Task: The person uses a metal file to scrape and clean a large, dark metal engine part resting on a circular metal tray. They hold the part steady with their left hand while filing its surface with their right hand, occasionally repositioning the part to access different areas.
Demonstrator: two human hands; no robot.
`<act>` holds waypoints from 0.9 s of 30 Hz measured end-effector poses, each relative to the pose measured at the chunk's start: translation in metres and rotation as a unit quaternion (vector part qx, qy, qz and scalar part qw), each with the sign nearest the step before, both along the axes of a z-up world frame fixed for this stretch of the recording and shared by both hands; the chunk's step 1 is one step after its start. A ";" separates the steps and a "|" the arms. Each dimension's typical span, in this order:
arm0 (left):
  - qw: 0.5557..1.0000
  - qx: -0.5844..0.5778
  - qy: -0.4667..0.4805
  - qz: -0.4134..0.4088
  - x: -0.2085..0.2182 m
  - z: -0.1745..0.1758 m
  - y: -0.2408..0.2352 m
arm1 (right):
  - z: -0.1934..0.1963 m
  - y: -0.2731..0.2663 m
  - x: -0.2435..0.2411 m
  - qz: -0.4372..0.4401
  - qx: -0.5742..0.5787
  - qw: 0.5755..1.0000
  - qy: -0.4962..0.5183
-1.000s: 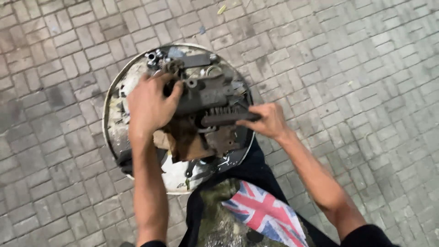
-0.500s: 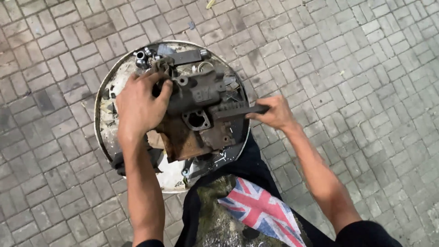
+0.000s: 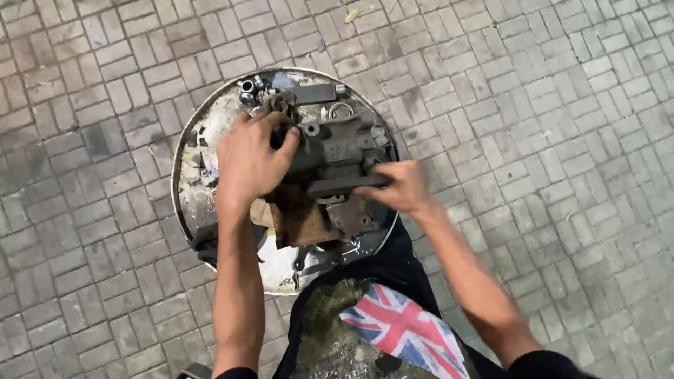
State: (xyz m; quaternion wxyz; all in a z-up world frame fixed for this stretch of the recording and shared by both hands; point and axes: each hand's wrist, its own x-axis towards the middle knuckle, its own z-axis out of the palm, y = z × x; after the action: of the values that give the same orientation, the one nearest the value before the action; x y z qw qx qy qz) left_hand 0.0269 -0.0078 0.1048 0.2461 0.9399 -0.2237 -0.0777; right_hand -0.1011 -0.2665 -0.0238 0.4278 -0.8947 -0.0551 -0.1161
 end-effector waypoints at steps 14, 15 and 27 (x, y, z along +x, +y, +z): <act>1.000 -0.020 0.008 0.000 -0.003 -0.003 0.002 | 0.010 -0.053 -0.026 -0.047 -0.037 0.998 0.016; 1.000 -0.024 0.016 0.002 -0.006 0.001 0.003 | 0.017 -0.058 -0.032 -0.046 -0.007 0.999 0.023; 1.000 -0.009 -0.001 -0.010 0.001 -0.016 0.004 | 0.014 -0.068 -0.031 -0.072 -0.030 0.996 0.044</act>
State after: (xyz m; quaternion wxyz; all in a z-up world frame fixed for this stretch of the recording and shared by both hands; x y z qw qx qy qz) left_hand 0.0275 -0.0038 0.0888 0.2538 0.9354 -0.2339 -0.0770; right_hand -0.1317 -0.3345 -0.0101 0.3929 -0.9131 0.0248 -0.1056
